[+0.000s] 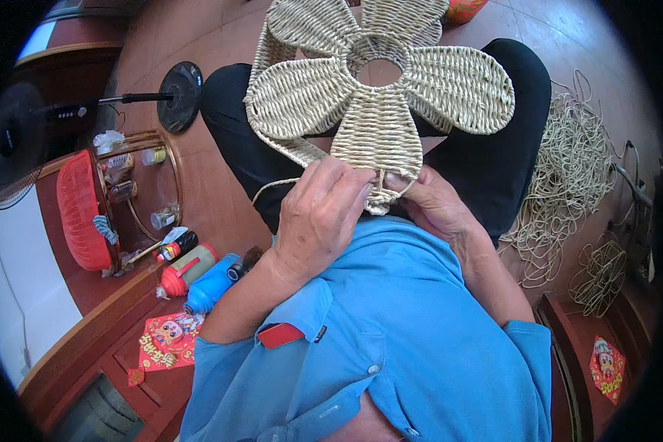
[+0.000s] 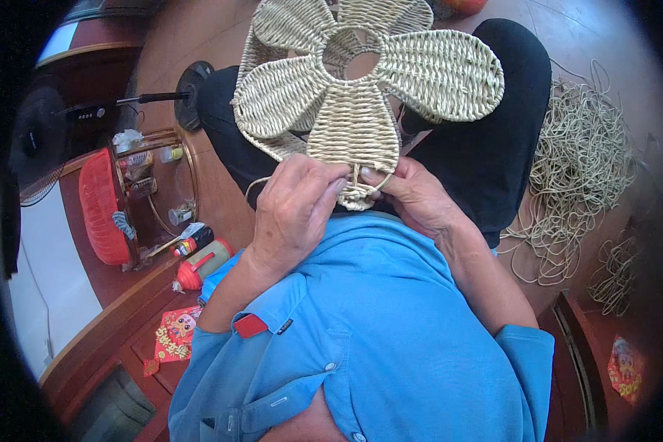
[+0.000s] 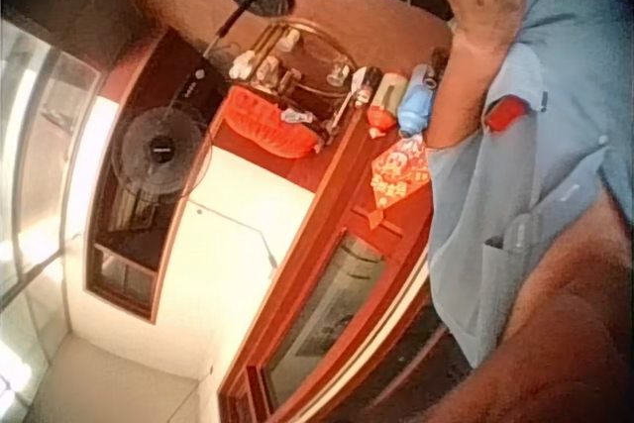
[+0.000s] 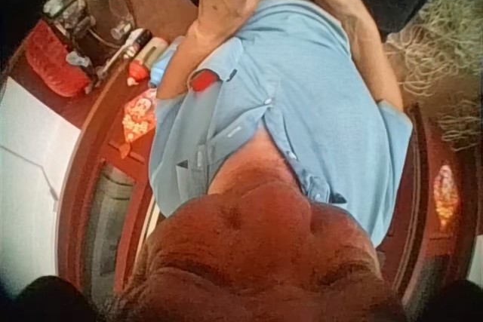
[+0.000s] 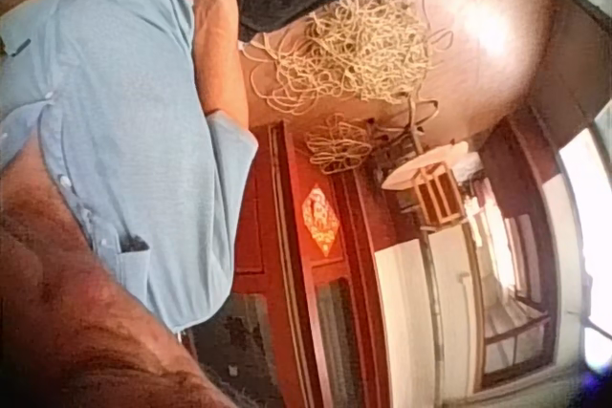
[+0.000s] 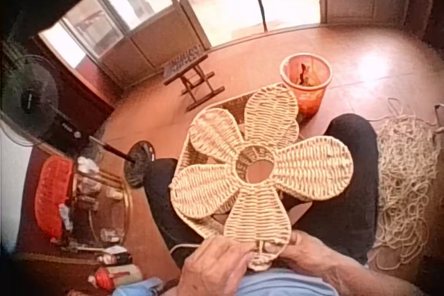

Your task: The person is weaving a decorative straw object shaped like a flower, using long strands of straw and scissors to trim them.

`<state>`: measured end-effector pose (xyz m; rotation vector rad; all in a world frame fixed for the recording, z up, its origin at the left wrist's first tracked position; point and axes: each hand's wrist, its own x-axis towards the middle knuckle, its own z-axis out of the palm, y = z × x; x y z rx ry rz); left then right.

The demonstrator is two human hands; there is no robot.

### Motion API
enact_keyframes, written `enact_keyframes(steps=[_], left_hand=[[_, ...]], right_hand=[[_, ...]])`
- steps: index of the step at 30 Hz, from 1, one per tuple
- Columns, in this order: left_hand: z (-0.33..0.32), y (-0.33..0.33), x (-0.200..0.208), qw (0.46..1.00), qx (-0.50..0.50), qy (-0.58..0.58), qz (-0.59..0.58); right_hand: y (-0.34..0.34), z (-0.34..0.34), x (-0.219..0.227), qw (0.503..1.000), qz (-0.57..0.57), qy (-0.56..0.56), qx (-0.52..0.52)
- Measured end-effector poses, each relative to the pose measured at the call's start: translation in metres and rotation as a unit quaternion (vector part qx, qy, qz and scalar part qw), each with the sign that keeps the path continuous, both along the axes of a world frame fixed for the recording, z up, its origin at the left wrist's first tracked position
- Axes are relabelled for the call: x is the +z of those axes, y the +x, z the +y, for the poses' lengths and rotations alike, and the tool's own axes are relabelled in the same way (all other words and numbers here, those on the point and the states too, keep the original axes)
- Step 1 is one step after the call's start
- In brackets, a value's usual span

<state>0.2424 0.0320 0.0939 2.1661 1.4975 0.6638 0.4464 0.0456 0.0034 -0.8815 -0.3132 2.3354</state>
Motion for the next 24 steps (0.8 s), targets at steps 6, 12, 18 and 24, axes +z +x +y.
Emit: enact_keyframes(steps=[6,12,18,24], left_hand=[[0.002,0.006,0.011,0.996,-0.036,-0.013,0.079],[0.01,0.008,0.013,0.996,-0.024,-0.05,0.072],[0.008,0.004,0.006,0.997,-0.022,-0.048,0.047],[0.001,-0.001,0.011,0.986,0.031,-0.149,-0.067]], right_hand=[[-0.001,0.0,-0.002,1.0,0.016,-0.005,-0.004],[0.0,0.002,-0.005,0.999,0.038,0.02,-0.002],[0.007,-0.004,0.004,0.999,0.021,0.039,-0.025],[0.018,-0.008,0.012,0.999,0.029,0.032,-0.002]])
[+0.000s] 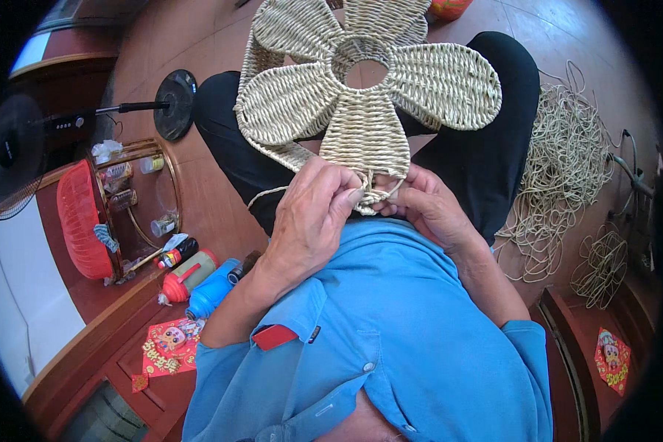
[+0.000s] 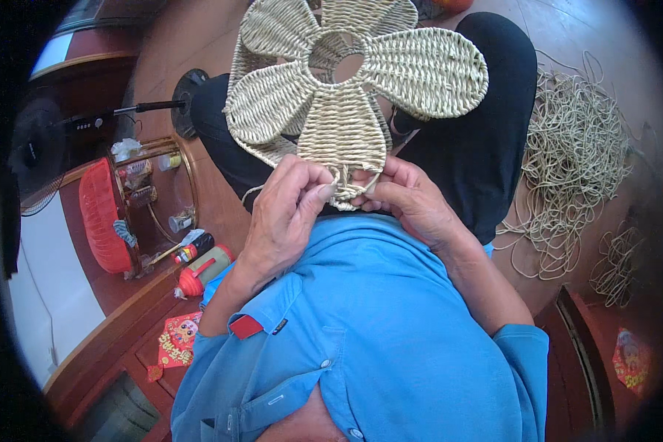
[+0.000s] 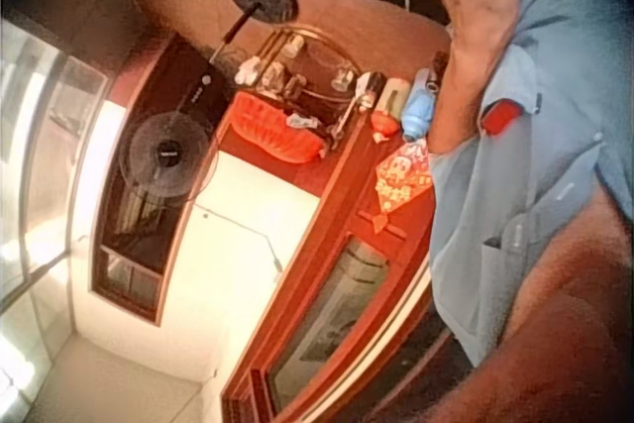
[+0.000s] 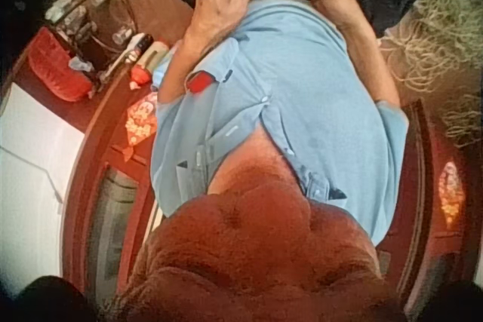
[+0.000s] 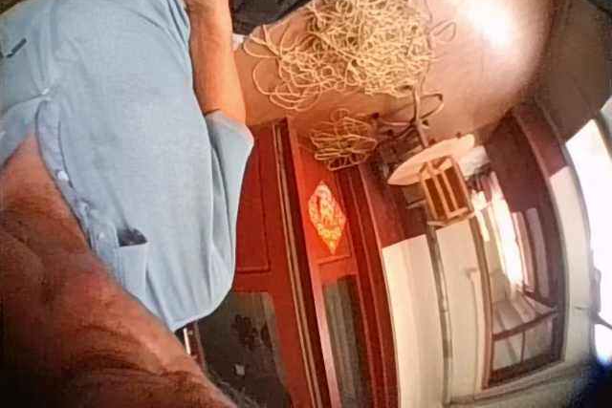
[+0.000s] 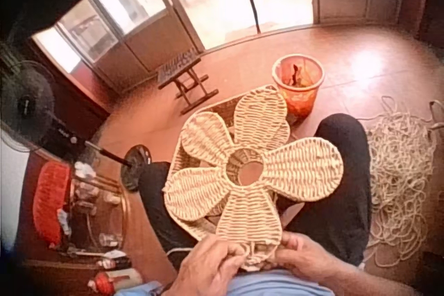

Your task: The person is weaving a decorative straw object shaped like a flower, using long strands of straw and scissors to trim them.

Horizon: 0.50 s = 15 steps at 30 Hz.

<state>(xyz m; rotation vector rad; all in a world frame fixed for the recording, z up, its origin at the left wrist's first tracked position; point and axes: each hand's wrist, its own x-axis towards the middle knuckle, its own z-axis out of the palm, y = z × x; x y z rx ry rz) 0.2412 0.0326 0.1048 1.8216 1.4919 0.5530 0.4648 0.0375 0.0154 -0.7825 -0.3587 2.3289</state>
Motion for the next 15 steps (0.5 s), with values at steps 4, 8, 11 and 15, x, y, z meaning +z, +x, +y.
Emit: enact_keyframes(steps=[4,8,11,15], left_hand=[[-0.004,0.001,0.001,0.999,0.01,-0.03,-0.029],[0.0,0.014,-0.01,0.99,-0.053,0.129,0.023],[0.003,0.024,-0.01,0.978,-0.089,0.16,0.098],[0.005,0.031,-0.001,0.968,-0.136,0.157,0.14]], right_hand=[[0.004,-0.007,0.002,1.0,0.001,0.014,0.002],[0.008,-0.011,0.002,1.0,0.006,-0.007,-0.013],[0.008,-0.009,0.003,1.0,0.009,-0.01,-0.014],[0.006,-0.009,0.006,0.999,0.027,-0.023,-0.035]])
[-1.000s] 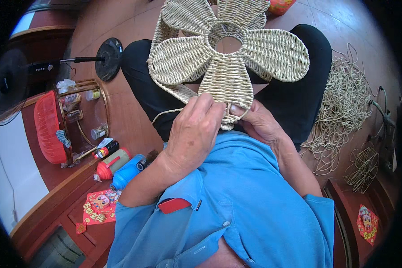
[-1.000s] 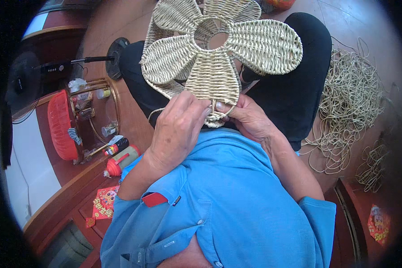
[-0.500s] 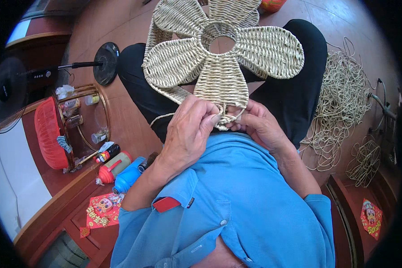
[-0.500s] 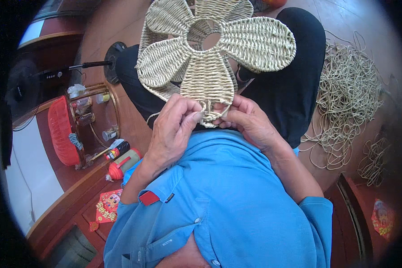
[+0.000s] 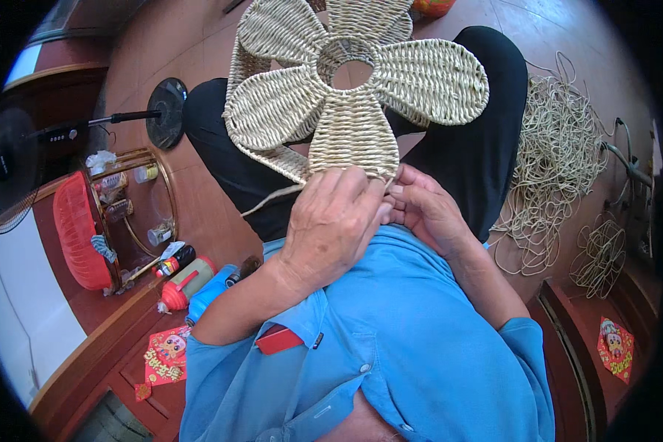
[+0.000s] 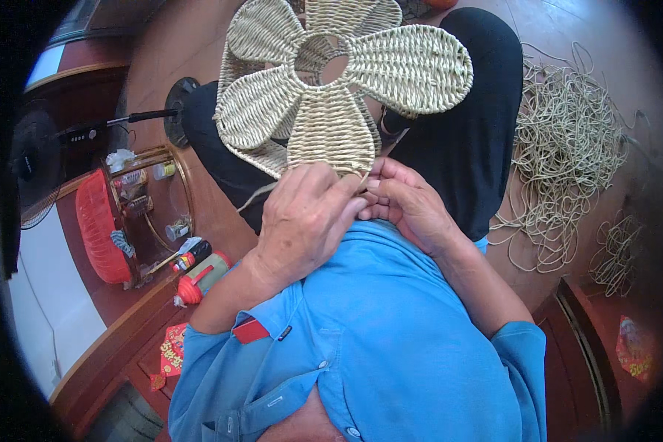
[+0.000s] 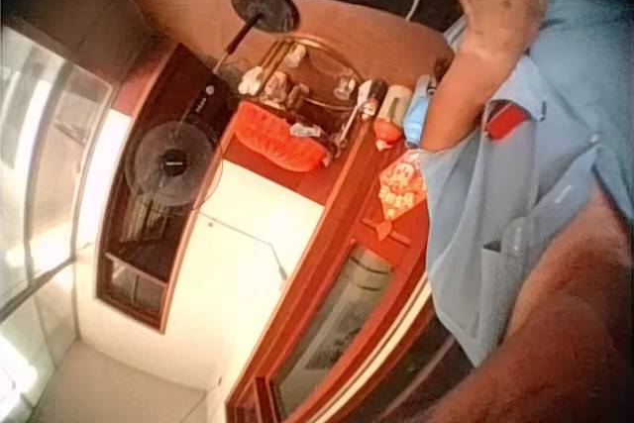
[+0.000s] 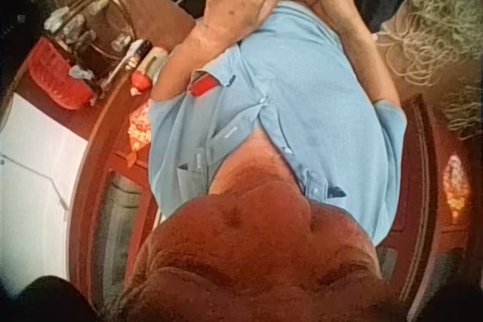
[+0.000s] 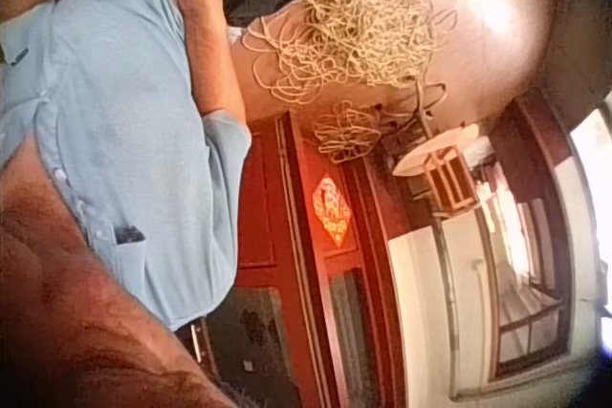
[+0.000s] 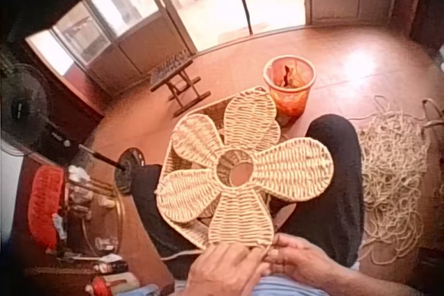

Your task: The person is weaving a decorative straw object shaped like a flower, using long strands of straw and scissors to trim them.

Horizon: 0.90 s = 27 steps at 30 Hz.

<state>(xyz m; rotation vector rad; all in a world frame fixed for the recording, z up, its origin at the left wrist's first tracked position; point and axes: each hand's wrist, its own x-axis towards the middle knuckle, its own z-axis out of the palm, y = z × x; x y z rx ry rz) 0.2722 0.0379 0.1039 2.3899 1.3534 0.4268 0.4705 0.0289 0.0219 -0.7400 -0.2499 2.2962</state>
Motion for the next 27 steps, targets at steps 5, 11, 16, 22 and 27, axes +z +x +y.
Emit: enact_keyframes(steps=[5,11,16,22,27], left_hand=[[0.011,0.001,-0.006,0.991,0.012,-0.118,-0.059],[0.002,0.001,-0.005,0.992,0.047,-0.08,-0.085],[-0.001,-0.005,0.005,0.993,0.06,-0.071,-0.069],[-0.002,-0.009,0.001,0.985,0.095,-0.099,-0.109],[-0.001,-0.013,-0.004,0.985,0.115,-0.089,-0.096]], right_hand=[[0.0,0.002,0.001,1.0,0.003,-0.026,-0.012],[0.0,-0.004,-0.004,1.0,-0.02,-0.001,-0.003],[0.0,-0.005,-0.007,1.0,-0.008,0.003,-0.004],[-0.003,-0.002,-0.012,0.999,0.029,-0.036,-0.005],[-0.007,0.0,-0.011,0.989,0.094,-0.113,-0.005]])
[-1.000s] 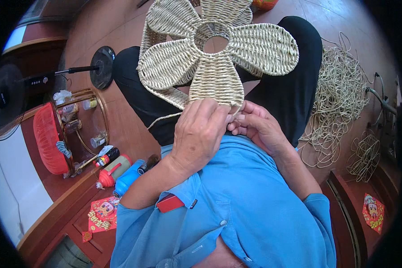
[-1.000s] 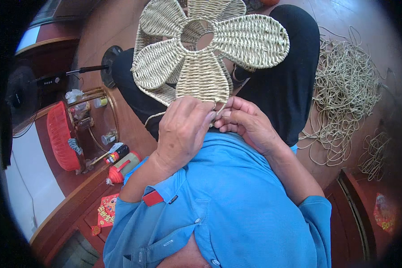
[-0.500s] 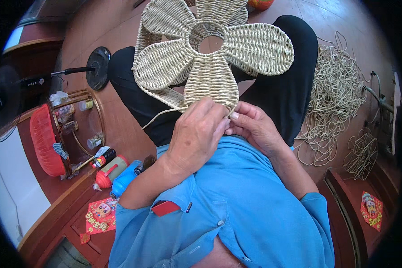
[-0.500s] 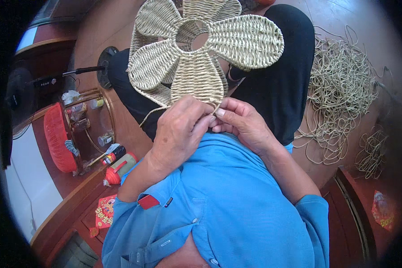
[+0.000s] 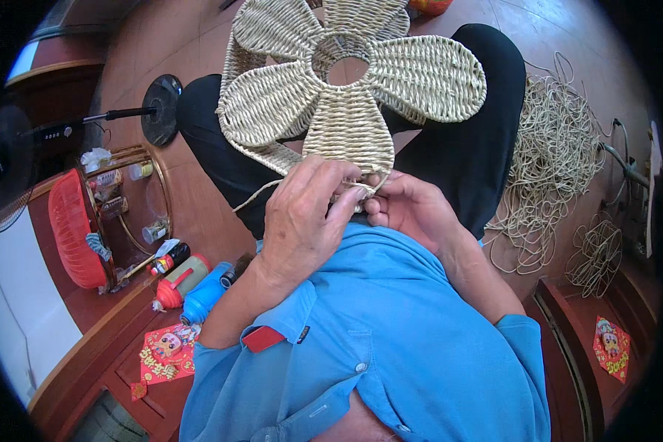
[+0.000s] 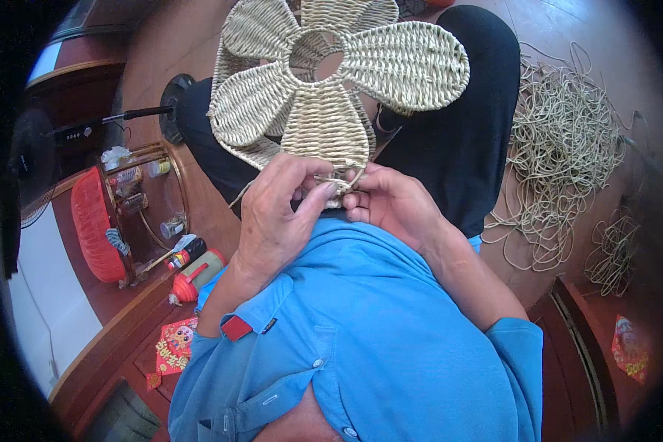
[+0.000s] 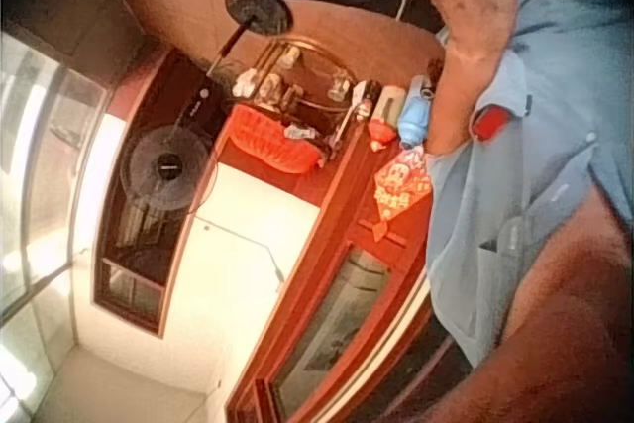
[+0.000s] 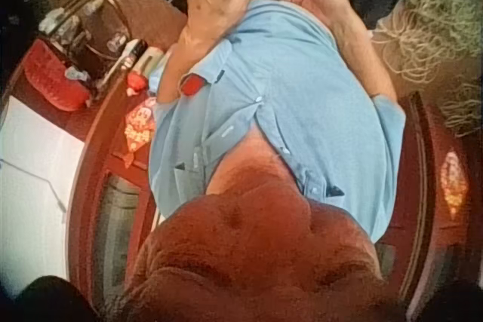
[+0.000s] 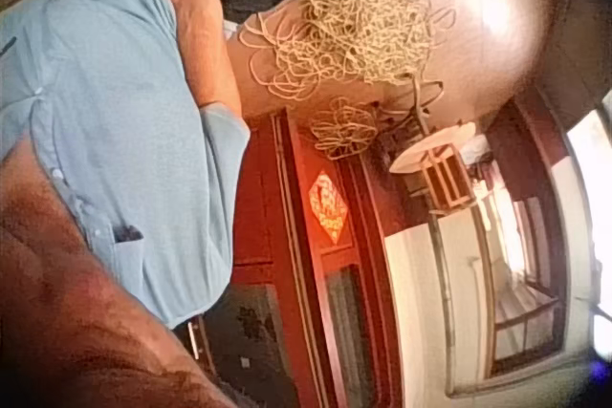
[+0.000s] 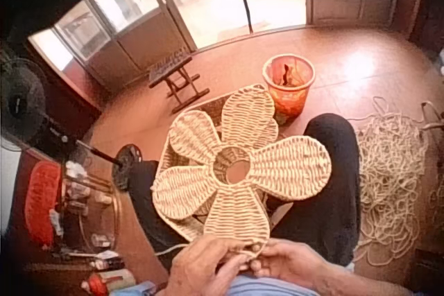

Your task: The person is weaving a decorative straw object shaped like a flower, using long strands of straw and scissors to trim them.

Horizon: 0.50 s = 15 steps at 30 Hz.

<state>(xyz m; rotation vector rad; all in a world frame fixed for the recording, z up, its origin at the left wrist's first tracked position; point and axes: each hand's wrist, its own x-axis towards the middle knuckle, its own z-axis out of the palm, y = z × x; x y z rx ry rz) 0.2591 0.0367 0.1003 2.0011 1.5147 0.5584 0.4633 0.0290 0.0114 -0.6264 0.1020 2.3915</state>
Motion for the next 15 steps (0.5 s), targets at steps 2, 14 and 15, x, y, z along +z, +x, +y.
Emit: enact_keyframes(steps=[2,14,15], left_hand=[[0.0,0.0,0.0,1.0,0.003,-0.003,-0.031],[0.007,0.013,-0.019,0.984,-0.127,0.121,0.022],[0.007,0.015,-0.022,0.984,-0.125,0.123,0.016]], right_hand=[[0.0,0.001,0.002,0.992,0.099,-0.08,-0.014],[0.012,-0.016,0.017,0.984,0.022,-0.119,-0.13],[0.014,-0.017,0.019,0.985,0.024,-0.114,-0.129]])
